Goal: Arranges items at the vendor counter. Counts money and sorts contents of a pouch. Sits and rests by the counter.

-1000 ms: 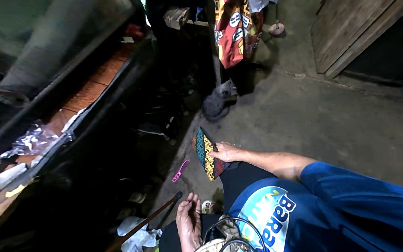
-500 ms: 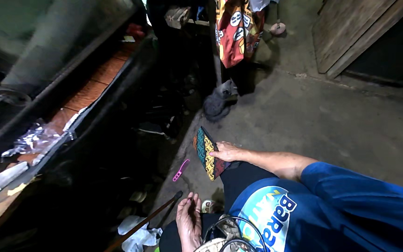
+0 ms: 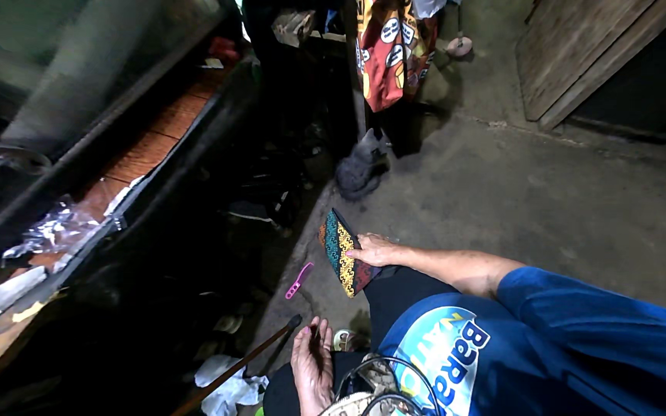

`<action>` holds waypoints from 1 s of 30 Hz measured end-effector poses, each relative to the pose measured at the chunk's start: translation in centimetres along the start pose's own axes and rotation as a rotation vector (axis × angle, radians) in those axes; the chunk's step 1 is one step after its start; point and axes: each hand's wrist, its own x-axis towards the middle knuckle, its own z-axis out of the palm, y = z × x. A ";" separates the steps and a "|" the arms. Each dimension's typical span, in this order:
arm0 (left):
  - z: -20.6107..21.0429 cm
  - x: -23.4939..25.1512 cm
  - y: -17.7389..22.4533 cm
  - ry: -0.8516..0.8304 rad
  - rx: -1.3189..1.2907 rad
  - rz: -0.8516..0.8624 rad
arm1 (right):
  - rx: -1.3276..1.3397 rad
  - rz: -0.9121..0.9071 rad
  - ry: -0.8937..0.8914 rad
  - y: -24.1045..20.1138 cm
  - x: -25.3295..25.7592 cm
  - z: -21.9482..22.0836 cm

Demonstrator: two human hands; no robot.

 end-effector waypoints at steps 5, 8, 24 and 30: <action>0.0 0.1 0.0 0.014 -0.008 -0.003 | -0.010 -0.008 -0.004 0.0 0.1 0.0; 0.0 0.2 -0.1 0.011 -0.017 -0.011 | -0.001 0.003 -0.007 0.0 0.0 0.0; 0.1 0.2 0.0 0.018 0.003 -0.022 | -0.005 0.007 -0.004 -0.1 0.0 0.0; 0.0 0.2 -0.1 0.000 -0.015 -0.014 | 0.000 0.004 -0.004 0.0 0.0 0.0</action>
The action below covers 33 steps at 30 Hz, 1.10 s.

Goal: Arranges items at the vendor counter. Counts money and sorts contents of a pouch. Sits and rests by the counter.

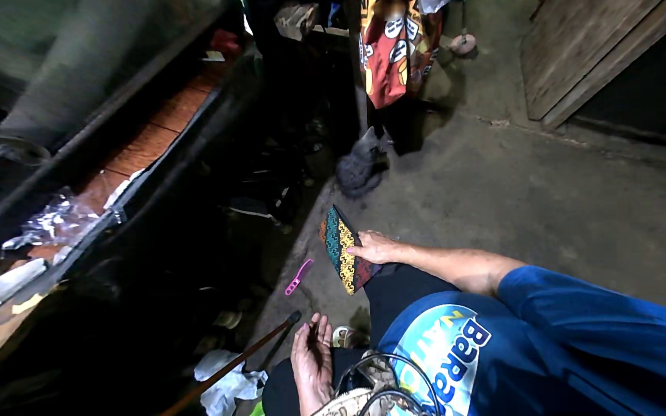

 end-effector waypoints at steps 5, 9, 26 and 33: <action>-0.2 0.0 -0.1 -0.015 0.003 0.012 | -0.005 0.006 0.000 -0.1 0.0 0.0; -0.1 0.0 0.0 -0.015 0.003 0.011 | -0.004 0.003 0.003 0.0 0.0 0.0; -0.1 -0.1 0.0 -0.027 0.000 0.024 | -0.012 -0.004 0.004 0.1 0.2 0.1; -0.1 -0.1 0.0 -0.024 0.002 0.021 | -0.015 0.001 0.000 0.1 0.1 0.0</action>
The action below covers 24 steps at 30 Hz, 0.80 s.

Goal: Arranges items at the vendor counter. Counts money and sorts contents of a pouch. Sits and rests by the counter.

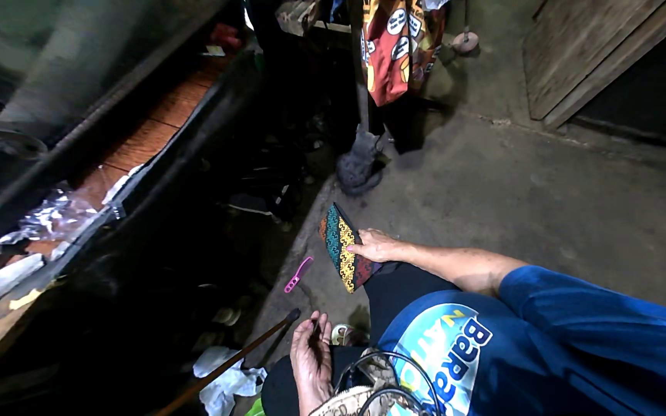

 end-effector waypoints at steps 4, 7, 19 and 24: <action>0.0 0.0 0.0 0.005 -0.003 -0.002 | -0.001 0.003 -0.004 0.0 0.1 0.0; 0.0 0.0 0.1 0.006 0.001 0.000 | -0.004 -0.006 -0.002 0.1 0.2 0.0; -0.1 0.2 0.0 0.013 -0.001 -0.007 | -0.002 0.002 -0.002 -0.1 0.0 -0.1; -0.2 0.2 -0.1 0.011 -0.003 -0.008 | -0.005 -0.008 -0.006 0.0 0.0 -0.1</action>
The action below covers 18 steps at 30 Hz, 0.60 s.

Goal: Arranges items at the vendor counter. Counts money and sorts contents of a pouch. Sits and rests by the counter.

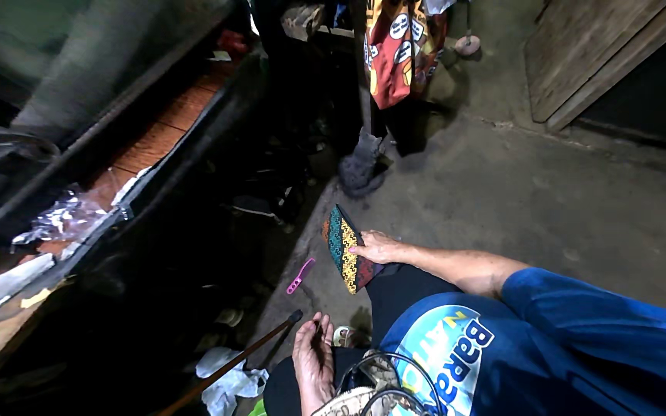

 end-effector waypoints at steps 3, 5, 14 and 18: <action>0.1 -0.1 0.1 0.000 0.000 -0.002 | -0.002 0.002 0.000 0.0 0.0 0.0; 0.1 -0.1 0.1 -0.002 -0.002 -0.001 | -0.003 0.004 0.003 0.0 0.0 0.0; 0.2 -0.1 0.1 0.001 0.001 0.007 | -0.006 0.011 0.001 0.0 0.0 0.0; 0.2 -0.1 0.1 0.003 0.001 -0.001 | 0.000 0.024 -0.001 -0.2 -0.1 -0.1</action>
